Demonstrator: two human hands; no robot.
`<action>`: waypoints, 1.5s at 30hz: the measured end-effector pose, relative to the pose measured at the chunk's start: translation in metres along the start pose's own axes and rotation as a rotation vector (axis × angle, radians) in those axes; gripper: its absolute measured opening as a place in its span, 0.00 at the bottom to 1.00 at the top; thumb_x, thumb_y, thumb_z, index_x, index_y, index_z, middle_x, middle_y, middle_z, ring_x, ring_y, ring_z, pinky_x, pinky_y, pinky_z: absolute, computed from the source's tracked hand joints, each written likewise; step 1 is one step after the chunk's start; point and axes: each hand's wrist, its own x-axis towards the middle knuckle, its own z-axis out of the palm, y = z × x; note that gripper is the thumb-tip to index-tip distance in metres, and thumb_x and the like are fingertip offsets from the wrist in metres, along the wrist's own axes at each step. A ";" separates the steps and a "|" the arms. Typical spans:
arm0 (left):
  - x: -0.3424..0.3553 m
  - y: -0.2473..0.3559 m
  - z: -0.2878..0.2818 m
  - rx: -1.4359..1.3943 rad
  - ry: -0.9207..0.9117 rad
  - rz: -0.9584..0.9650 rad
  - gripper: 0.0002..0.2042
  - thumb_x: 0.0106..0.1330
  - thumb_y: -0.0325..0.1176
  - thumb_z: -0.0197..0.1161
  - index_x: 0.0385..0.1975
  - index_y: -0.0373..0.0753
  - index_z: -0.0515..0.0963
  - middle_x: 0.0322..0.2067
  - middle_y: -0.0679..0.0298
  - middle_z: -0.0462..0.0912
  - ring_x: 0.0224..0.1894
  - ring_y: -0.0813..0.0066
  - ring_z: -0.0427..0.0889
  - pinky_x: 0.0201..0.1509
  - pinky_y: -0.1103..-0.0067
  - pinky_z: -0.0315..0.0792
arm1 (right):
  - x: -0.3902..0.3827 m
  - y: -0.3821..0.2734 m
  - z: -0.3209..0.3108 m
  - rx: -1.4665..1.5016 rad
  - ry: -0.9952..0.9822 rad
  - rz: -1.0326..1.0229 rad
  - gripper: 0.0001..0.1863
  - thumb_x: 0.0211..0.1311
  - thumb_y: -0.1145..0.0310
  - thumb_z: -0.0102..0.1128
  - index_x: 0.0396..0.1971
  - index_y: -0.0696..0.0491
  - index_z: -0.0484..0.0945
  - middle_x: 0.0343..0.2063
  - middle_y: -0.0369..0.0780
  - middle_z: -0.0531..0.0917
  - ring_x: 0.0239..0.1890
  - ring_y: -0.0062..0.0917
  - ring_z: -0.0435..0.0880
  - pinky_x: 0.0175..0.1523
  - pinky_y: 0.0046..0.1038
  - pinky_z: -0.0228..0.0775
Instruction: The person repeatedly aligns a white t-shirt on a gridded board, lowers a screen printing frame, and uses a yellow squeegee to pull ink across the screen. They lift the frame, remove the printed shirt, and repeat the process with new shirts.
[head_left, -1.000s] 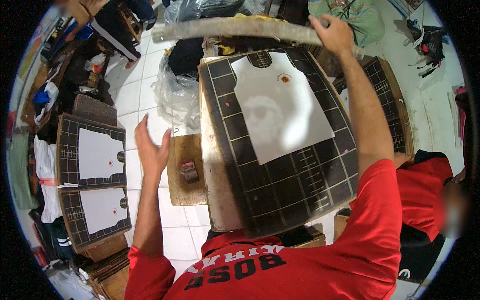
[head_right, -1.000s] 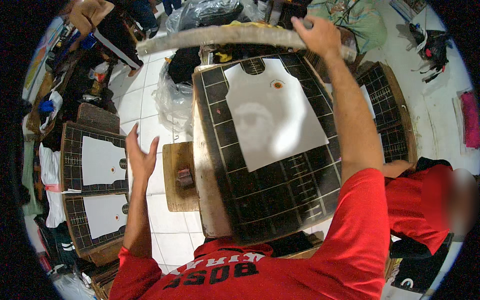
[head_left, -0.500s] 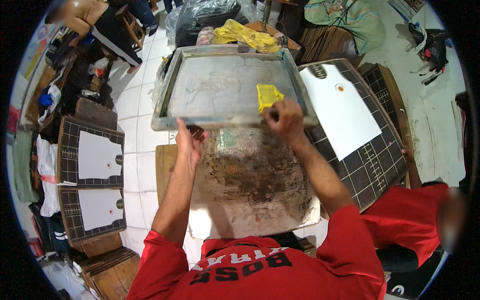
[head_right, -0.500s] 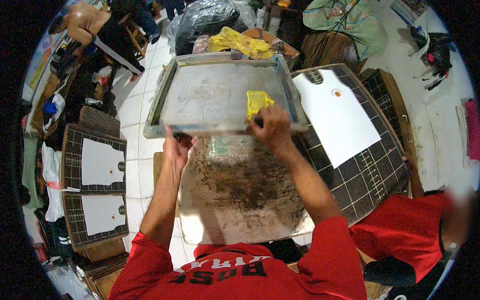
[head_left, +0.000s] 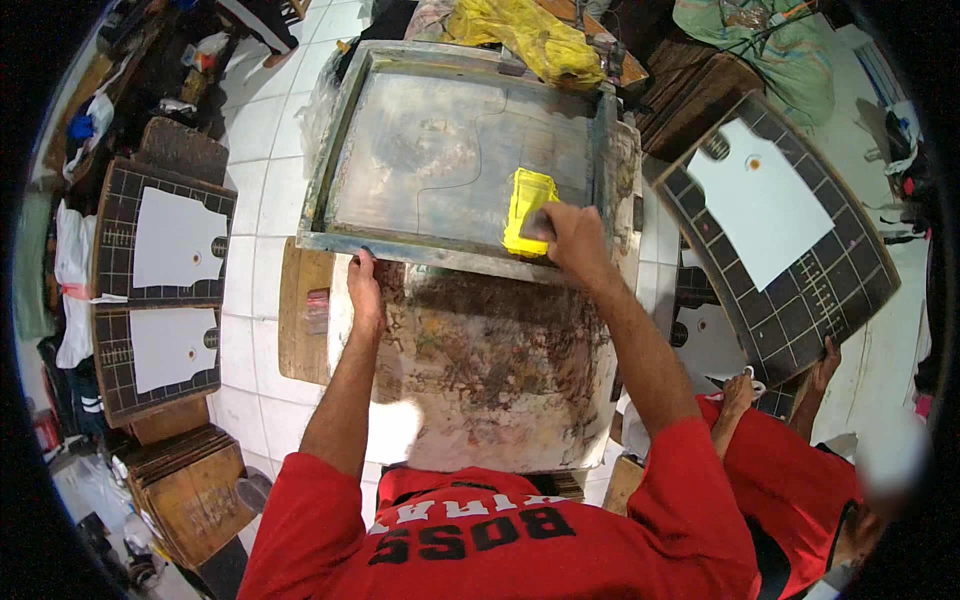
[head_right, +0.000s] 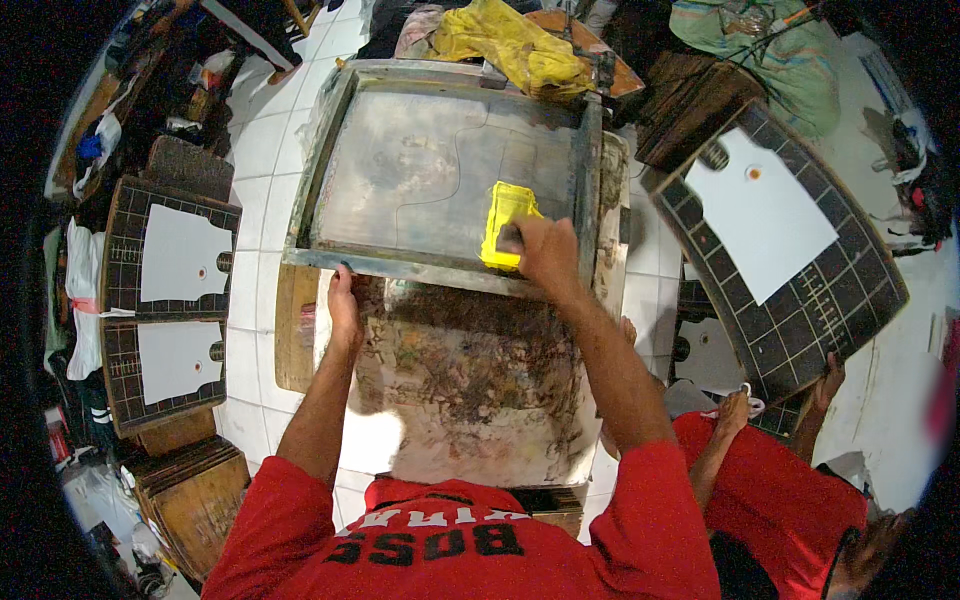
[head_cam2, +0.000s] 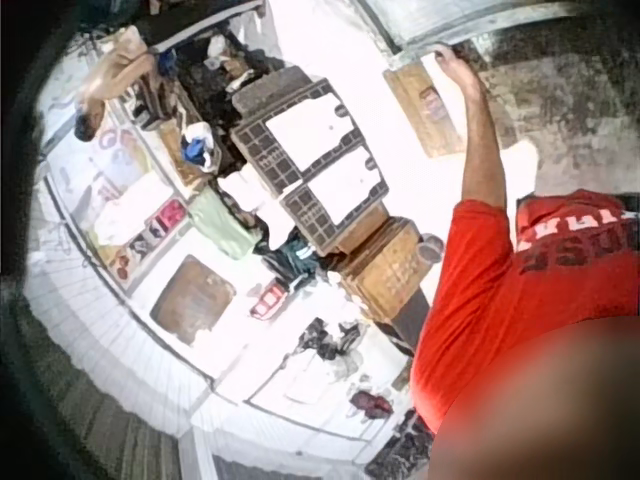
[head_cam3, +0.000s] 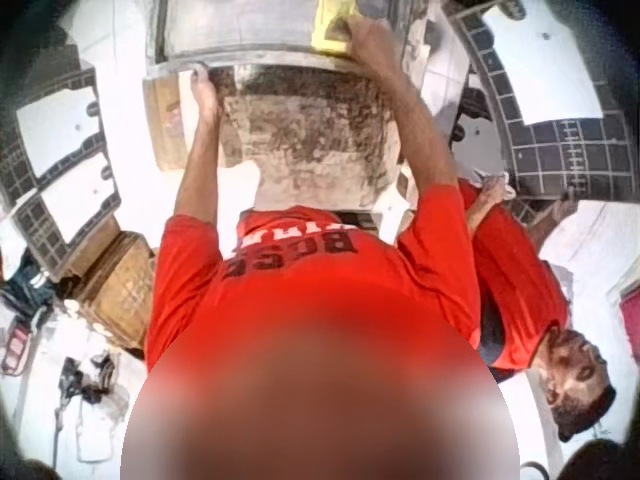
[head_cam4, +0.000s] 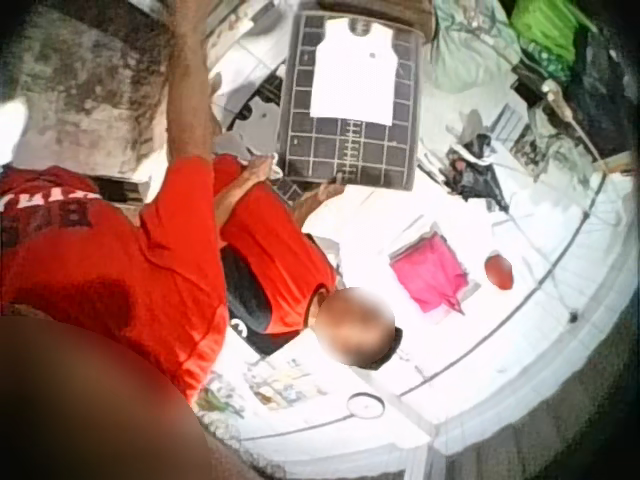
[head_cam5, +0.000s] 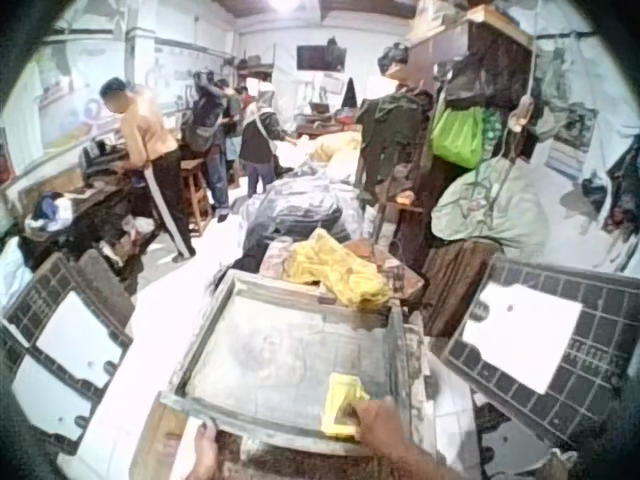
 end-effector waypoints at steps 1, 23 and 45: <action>-0.001 0.000 0.000 0.006 -0.006 0.000 0.23 0.79 0.54 0.53 0.47 0.35 0.74 0.43 0.65 0.75 0.47 0.74 0.70 0.56 0.74 0.64 | 0.016 0.010 0.002 0.000 0.020 -0.018 0.12 0.55 0.70 0.71 0.40 0.50 0.82 0.37 0.43 0.88 0.44 0.44 0.86 0.48 0.47 0.69; 0.007 0.000 0.009 0.172 -0.015 0.015 0.35 0.78 0.56 0.51 0.65 0.23 0.67 0.63 0.43 0.75 0.65 0.53 0.73 0.71 0.65 0.62 | -0.095 -0.163 0.048 0.313 0.015 -0.061 0.13 0.53 0.69 0.71 0.39 0.54 0.83 0.37 0.46 0.83 0.49 0.45 0.82 0.54 0.44 0.74; 0.014 0.123 -0.022 -0.545 -0.313 -0.587 0.33 0.71 0.43 0.68 0.68 0.34 0.60 0.66 0.52 0.67 0.55 0.52 0.81 0.52 0.66 0.89 | -0.002 -0.430 0.321 0.454 -0.340 0.129 0.42 0.58 0.62 0.72 0.72 0.50 0.62 0.68 0.53 0.64 0.62 0.55 0.73 0.63 0.41 0.75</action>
